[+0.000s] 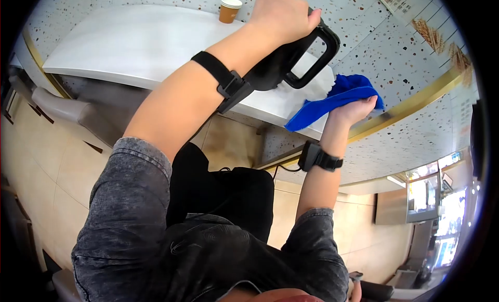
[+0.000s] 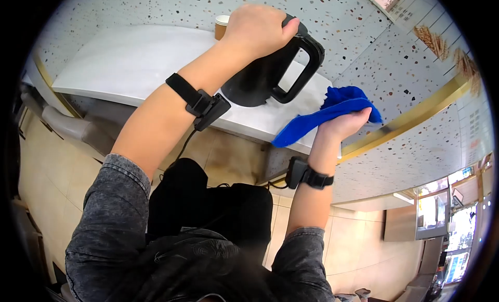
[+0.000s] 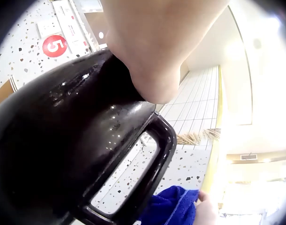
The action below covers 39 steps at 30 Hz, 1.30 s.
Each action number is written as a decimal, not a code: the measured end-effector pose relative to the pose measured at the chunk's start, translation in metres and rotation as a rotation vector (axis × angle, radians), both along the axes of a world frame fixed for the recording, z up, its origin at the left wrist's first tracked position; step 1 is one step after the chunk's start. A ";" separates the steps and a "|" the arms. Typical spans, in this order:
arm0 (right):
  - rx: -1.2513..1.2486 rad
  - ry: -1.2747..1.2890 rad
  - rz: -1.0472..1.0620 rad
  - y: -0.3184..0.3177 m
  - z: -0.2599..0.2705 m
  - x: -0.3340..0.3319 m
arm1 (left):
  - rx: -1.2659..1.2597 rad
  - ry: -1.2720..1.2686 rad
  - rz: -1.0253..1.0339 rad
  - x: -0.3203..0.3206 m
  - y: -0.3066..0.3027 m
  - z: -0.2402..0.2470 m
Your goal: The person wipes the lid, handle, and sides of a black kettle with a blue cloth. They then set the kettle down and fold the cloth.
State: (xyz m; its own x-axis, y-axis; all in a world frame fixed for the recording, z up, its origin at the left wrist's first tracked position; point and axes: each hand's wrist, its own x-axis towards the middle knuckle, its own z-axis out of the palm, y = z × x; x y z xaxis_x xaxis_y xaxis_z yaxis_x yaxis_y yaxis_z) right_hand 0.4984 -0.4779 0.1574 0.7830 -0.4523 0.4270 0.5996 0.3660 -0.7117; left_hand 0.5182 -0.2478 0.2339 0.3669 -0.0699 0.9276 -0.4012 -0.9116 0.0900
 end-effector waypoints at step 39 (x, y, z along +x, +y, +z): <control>-1.127 0.061 -0.435 0.099 -0.050 -0.044 | 0.179 0.087 0.128 -0.016 -0.022 0.009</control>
